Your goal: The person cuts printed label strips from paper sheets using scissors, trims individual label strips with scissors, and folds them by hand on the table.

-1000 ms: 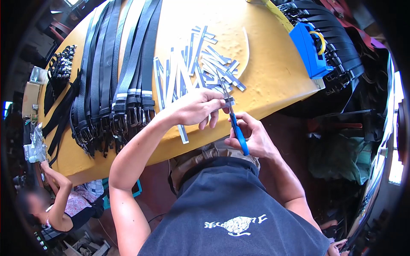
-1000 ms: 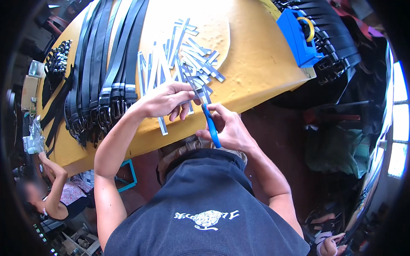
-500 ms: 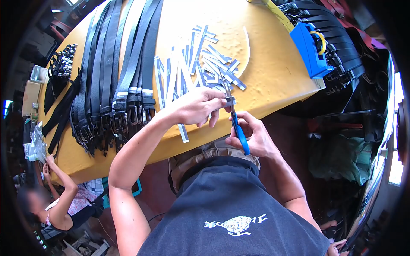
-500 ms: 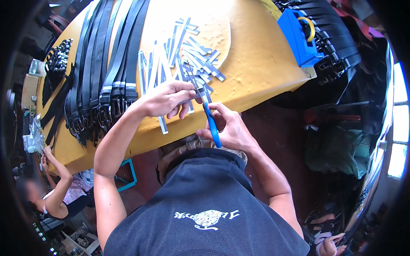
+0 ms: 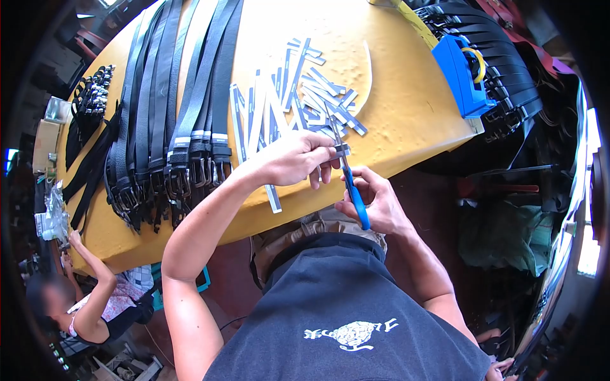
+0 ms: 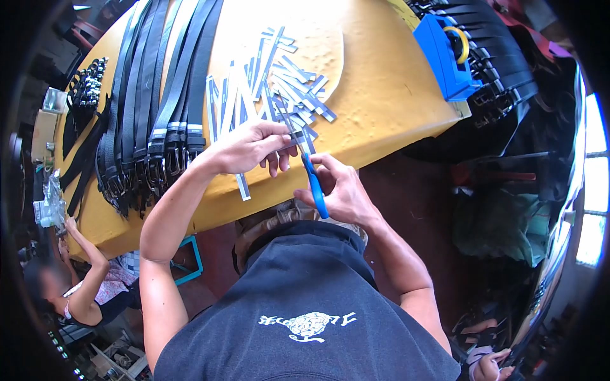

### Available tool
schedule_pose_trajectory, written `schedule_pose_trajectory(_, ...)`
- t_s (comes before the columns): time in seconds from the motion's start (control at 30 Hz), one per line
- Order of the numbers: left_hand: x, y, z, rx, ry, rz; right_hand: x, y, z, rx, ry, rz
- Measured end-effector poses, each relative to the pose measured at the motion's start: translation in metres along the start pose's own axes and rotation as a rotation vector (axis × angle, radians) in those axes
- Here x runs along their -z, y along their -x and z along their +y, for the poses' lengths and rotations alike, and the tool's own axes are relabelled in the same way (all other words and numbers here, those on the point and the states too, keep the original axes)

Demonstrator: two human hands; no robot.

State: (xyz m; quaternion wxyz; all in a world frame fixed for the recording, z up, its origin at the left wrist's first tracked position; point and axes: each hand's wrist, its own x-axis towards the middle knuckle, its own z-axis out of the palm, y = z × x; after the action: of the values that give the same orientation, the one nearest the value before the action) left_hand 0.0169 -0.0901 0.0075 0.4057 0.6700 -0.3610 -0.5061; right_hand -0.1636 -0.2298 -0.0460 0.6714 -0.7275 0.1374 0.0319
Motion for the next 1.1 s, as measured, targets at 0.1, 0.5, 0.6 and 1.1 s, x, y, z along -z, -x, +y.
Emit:
schedule_pose_trajectory(0.1, -0.001, -0.006, -0.010, -0.023, 0.043, -0.007, -0.003, 0.000, 0.001, 0.022, -0.060, 0.017)
schedule_pose_trajectory(0.5, -0.005, -0.007, -0.001, 0.013, -0.076, 0.033, 0.000, 0.000, 0.004, -0.049, -0.114, 0.018)
schedule_pose_trajectory(0.6, -0.004, -0.009, -0.006, -0.048, -0.126, 0.048, 0.000, 0.001, -0.001, -0.064, -0.114, 0.015)
schedule_pose_trajectory(1.1, -0.011, -0.017, -0.008, -0.134, -0.127, 0.016, 0.004, -0.001, -0.009, 0.053, 0.073, 0.035)
